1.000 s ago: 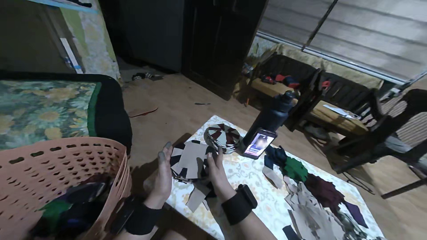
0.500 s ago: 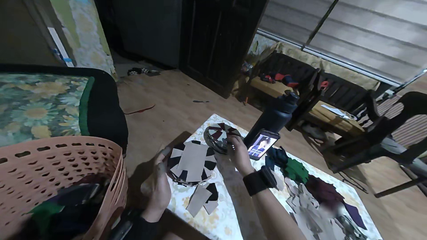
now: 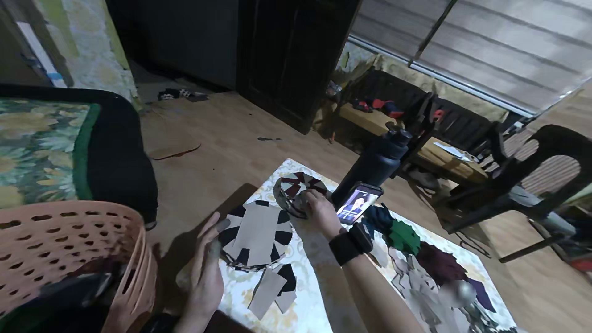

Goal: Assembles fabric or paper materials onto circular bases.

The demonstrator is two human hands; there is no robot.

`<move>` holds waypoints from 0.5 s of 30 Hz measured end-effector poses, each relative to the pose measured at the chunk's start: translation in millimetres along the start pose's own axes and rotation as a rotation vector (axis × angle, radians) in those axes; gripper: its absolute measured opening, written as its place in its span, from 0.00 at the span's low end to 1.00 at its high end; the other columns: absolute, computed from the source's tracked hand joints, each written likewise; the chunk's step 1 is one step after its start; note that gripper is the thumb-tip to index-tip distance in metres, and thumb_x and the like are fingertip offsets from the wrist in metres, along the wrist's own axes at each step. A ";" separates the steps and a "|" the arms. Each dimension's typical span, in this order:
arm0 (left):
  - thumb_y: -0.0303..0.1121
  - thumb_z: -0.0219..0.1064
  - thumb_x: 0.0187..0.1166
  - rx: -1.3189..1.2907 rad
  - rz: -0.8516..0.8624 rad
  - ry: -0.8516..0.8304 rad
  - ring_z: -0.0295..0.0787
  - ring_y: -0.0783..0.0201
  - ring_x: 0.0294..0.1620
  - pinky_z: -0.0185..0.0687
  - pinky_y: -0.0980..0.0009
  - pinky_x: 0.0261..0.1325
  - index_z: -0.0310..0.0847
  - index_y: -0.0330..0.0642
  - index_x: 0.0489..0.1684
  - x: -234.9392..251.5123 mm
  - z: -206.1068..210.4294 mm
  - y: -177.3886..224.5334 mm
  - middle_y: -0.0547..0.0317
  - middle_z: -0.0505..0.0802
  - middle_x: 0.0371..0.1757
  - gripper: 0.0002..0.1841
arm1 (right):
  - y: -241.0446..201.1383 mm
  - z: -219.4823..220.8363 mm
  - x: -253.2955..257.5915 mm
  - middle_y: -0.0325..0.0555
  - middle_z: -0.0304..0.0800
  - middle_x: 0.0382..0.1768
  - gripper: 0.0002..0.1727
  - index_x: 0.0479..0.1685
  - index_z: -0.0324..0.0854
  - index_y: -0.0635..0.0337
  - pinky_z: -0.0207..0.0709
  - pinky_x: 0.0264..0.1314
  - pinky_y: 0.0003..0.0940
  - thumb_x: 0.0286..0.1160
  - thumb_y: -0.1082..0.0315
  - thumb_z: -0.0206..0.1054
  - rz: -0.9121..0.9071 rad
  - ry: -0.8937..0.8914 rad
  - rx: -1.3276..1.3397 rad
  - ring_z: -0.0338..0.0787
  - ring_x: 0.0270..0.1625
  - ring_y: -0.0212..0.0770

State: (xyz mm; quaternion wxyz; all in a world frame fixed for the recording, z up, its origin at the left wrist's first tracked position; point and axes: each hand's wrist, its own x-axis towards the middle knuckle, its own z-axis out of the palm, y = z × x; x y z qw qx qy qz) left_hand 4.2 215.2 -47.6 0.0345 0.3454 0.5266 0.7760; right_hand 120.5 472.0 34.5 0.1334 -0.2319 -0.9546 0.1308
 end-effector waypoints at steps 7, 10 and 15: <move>0.45 0.44 0.92 -0.002 -0.025 -0.037 0.59 0.60 0.90 0.55 0.61 0.91 0.71 0.24 0.73 -0.2 -2.6 0.8 0.45 0.71 0.86 0.29 | 1.3 3.8 0.9 0.58 0.84 0.71 0.18 0.67 0.84 0.63 0.73 0.79 0.52 0.83 0.73 0.57 0.013 0.003 0.005 0.82 0.75 0.55; 0.40 0.44 0.91 0.062 -0.031 -0.066 0.59 0.56 0.90 0.55 0.60 0.91 0.71 0.21 0.71 0.6 -2.6 2.4 0.38 0.70 0.85 0.27 | -4.1 2.8 2.2 0.57 0.85 0.69 0.17 0.65 0.84 0.62 0.74 0.77 0.53 0.86 0.71 0.56 0.060 0.000 0.009 0.83 0.74 0.54; 0.41 0.43 0.87 0.486 0.029 -0.172 0.51 0.35 0.92 0.47 0.47 0.92 0.79 0.29 0.71 1.1 4.7 14.5 0.28 0.66 0.86 0.28 | -7.1 -3.5 11.5 0.57 0.85 0.69 0.17 0.66 0.84 0.63 0.74 0.77 0.54 0.87 0.69 0.57 0.143 -0.028 0.101 0.84 0.73 0.54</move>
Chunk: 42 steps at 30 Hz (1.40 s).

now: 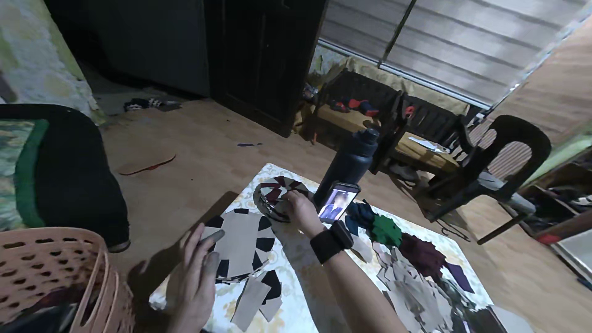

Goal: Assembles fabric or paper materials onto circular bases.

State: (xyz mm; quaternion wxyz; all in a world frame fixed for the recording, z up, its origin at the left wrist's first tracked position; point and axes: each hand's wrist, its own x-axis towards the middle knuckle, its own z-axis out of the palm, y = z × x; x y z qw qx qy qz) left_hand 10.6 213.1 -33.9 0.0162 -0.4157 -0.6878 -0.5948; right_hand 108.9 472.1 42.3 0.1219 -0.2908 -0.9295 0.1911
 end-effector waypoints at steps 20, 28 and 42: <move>0.60 0.54 0.81 0.431 0.020 -0.189 0.41 0.24 0.92 0.28 0.16 0.80 0.87 0.57 0.68 -6.8 10.8 8.6 0.39 0.63 0.91 0.27 | 33.7 6.7 -201.4 0.55 0.88 0.65 0.14 0.59 0.86 0.64 0.78 0.76 0.47 0.83 0.72 0.59 -0.094 0.027 0.115 0.85 0.73 0.51; 0.62 0.53 0.83 0.423 0.008 -0.198 0.37 0.26 0.93 0.25 0.17 0.81 0.81 0.58 0.76 -3.2 11.0 9.6 0.40 0.58 0.93 0.30 | 67.7 -0.7 -273.2 0.53 0.88 0.67 0.12 0.52 0.87 0.63 0.73 0.83 0.44 0.85 0.71 0.58 -0.275 0.098 0.040 0.81 0.79 0.51; 0.48 0.70 0.76 0.273 0.502 -0.062 0.70 0.33 0.81 0.52 0.28 0.82 0.94 0.47 0.44 -29.3 10.2 27.2 0.41 0.87 0.69 0.16 | 71.8 -11.1 -269.3 0.55 0.91 0.60 0.18 0.50 0.88 0.63 0.80 0.73 0.41 0.88 0.58 0.58 -0.495 0.140 0.125 0.88 0.69 0.47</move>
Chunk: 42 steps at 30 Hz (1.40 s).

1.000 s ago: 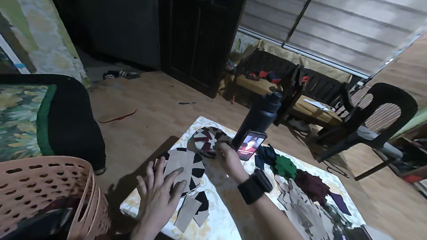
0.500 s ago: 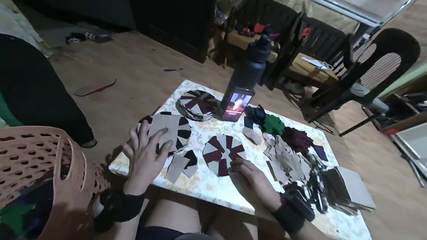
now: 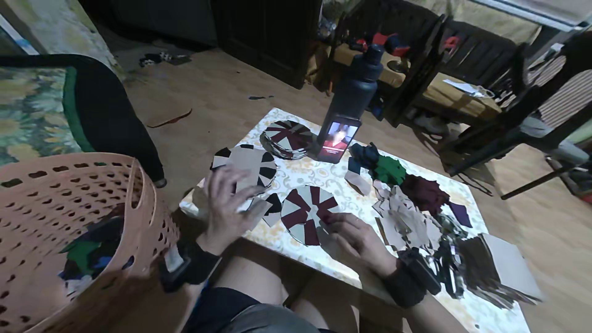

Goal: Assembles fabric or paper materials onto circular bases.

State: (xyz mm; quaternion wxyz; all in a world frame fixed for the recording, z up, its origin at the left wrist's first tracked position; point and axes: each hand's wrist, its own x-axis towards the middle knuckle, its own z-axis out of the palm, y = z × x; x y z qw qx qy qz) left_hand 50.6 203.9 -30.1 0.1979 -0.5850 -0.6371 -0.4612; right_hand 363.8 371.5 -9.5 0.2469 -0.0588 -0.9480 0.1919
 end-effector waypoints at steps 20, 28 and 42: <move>0.58 0.50 0.87 0.131 0.171 -0.307 0.79 0.54 0.74 0.62 0.48 0.74 0.87 0.61 0.65 -70.3 33.8 80.6 0.63 0.89 0.72 0.24 | -1.4 13.4 74.2 0.50 0.94 0.45 0.11 0.55 0.87 0.67 0.86 0.56 0.33 0.79 0.74 0.66 0.231 -0.151 0.288 0.93 0.46 0.36; 0.58 0.50 0.87 0.126 0.161 -0.284 0.75 0.56 0.77 0.56 0.51 0.76 0.84 0.63 0.67 -78.8 38.9 76.7 0.65 0.87 0.74 0.24 | -4.8 17.3 72.7 0.49 0.94 0.50 0.13 0.57 0.87 0.65 0.84 0.64 0.42 0.75 0.73 0.70 0.150 -0.277 0.246 0.93 0.54 0.42; 0.59 0.49 0.87 0.126 0.150 -0.296 0.73 0.57 0.79 0.53 0.49 0.79 0.84 0.63 0.68 -79.1 38.4 75.8 0.68 0.87 0.75 0.24 | -7.3 19.5 71.3 0.46 0.94 0.42 0.10 0.48 0.89 0.61 0.80 0.61 0.48 0.69 0.73 0.74 0.031 -0.237 0.173 0.91 0.51 0.46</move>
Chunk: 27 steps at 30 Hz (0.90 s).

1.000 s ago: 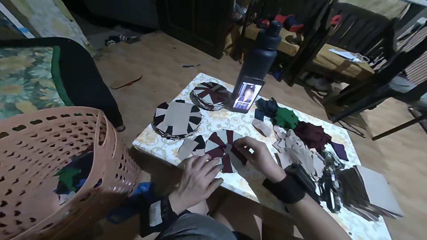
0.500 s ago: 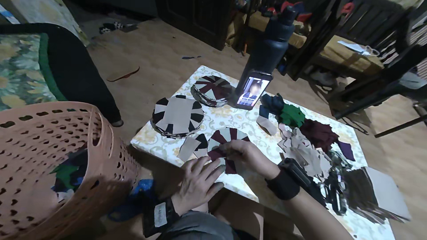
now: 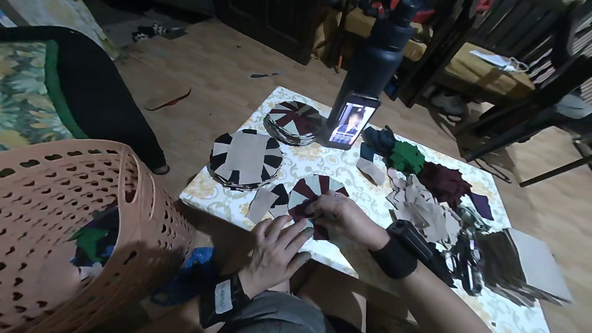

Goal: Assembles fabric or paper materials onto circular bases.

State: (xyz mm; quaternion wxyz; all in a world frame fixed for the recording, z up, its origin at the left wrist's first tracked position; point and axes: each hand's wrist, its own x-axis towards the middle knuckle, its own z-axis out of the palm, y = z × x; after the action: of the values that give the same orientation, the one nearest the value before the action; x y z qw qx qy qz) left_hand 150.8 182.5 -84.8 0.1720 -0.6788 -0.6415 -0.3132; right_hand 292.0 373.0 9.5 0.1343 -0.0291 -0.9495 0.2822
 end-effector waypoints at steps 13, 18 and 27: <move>0.60 0.49 0.87 0.001 -0.012 -0.012 0.73 0.57 0.80 0.52 0.48 0.80 0.83 0.65 0.69 -1.2 0.8 0.5 0.69 0.86 0.76 0.24 | 4.1 -4.4 6.6 0.44 0.92 0.38 0.19 0.64 0.82 0.62 0.76 0.69 0.55 0.74 0.77 0.68 0.025 0.023 -0.035 0.91 0.47 0.41; 0.60 0.47 0.87 -0.001 -0.006 -0.012 0.73 0.57 0.80 0.51 0.49 0.80 0.83 0.65 0.69 -1.4 1.1 -0.4 0.68 0.86 0.76 0.25 | 11.2 2.6 7.0 0.47 0.93 0.45 0.11 0.54 0.88 0.61 0.77 0.68 0.55 0.74 0.75 0.70 0.044 0.125 -0.130 0.92 0.52 0.45; 0.60 0.48 0.87 -0.047 -0.009 -0.042 0.72 0.56 0.80 0.50 0.45 0.81 0.83 0.63 0.68 7.8 -9.4 3.0 0.68 0.86 0.75 0.25 | 15.1 -23.2 -11.9 0.48 0.91 0.43 0.12 0.54 0.85 0.66 0.87 0.49 0.35 0.74 0.77 0.69 0.171 0.337 -0.016 0.91 0.43 0.38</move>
State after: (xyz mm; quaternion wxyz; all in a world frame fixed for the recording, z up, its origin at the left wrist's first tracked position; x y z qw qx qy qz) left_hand 151.7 182.1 -72.3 0.1411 -0.6860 -0.6407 -0.3147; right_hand 309.4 396.4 17.1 0.2667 -0.1575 -0.9097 0.2764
